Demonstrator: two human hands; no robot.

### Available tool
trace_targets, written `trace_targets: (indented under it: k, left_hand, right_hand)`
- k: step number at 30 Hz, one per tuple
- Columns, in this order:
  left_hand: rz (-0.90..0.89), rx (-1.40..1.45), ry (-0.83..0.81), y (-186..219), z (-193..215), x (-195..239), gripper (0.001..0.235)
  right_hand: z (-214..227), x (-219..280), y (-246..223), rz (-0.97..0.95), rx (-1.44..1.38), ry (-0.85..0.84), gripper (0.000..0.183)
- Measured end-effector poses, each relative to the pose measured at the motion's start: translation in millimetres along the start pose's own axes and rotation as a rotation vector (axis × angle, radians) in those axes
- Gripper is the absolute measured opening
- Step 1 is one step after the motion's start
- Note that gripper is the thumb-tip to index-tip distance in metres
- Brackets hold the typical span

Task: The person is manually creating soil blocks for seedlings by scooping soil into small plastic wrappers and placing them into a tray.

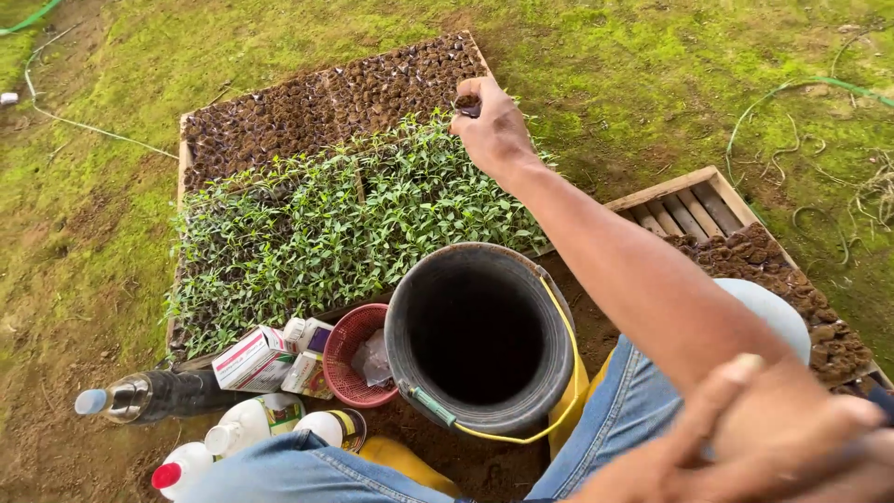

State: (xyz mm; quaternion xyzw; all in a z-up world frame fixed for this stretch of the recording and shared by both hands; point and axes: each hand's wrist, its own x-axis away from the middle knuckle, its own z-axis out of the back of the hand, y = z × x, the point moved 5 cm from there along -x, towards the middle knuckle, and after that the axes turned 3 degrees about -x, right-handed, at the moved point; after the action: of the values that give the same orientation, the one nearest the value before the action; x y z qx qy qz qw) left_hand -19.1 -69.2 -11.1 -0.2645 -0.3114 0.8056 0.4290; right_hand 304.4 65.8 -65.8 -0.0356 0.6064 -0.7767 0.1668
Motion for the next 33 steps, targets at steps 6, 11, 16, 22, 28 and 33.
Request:
trace_targets:
  k: [6, 11, 16, 22, 28, 33]
  left_hand:
    - [0.6, 0.591, 0.379, -87, -2, 111, 0.035]
    - [1.449, 0.625, 0.644, -107, -59, 222, 0.034]
    - [1.789, 1.07, 0.604, -133, -142, 227, 0.035]
    - [1.65, 1.507, 0.532, -161, -191, 186, 0.05]
    - [1.936, 2.406, 0.973, -106, -249, 171, 0.047]
    - [1.989, 2.783, 0.854, -47, -262, 137, 0.074]
  right_hand:
    - [8, 24, -27, 0.064, 0.064, -0.246, 0.042]
    - [19, 33, -39, 0.037, 0.035, -0.306, 0.034]
    - [-1, 42, -42, 0.015, -0.199, -0.362, 0.034]
    - [-8, 76, -63, 0.035, -0.117, -0.431, 0.037]
    - [-17, 96, -61, 0.022, -0.118, -0.459, 0.036]
    - [-36, 120, -52, 0.015, -0.129, -0.486, 0.029]
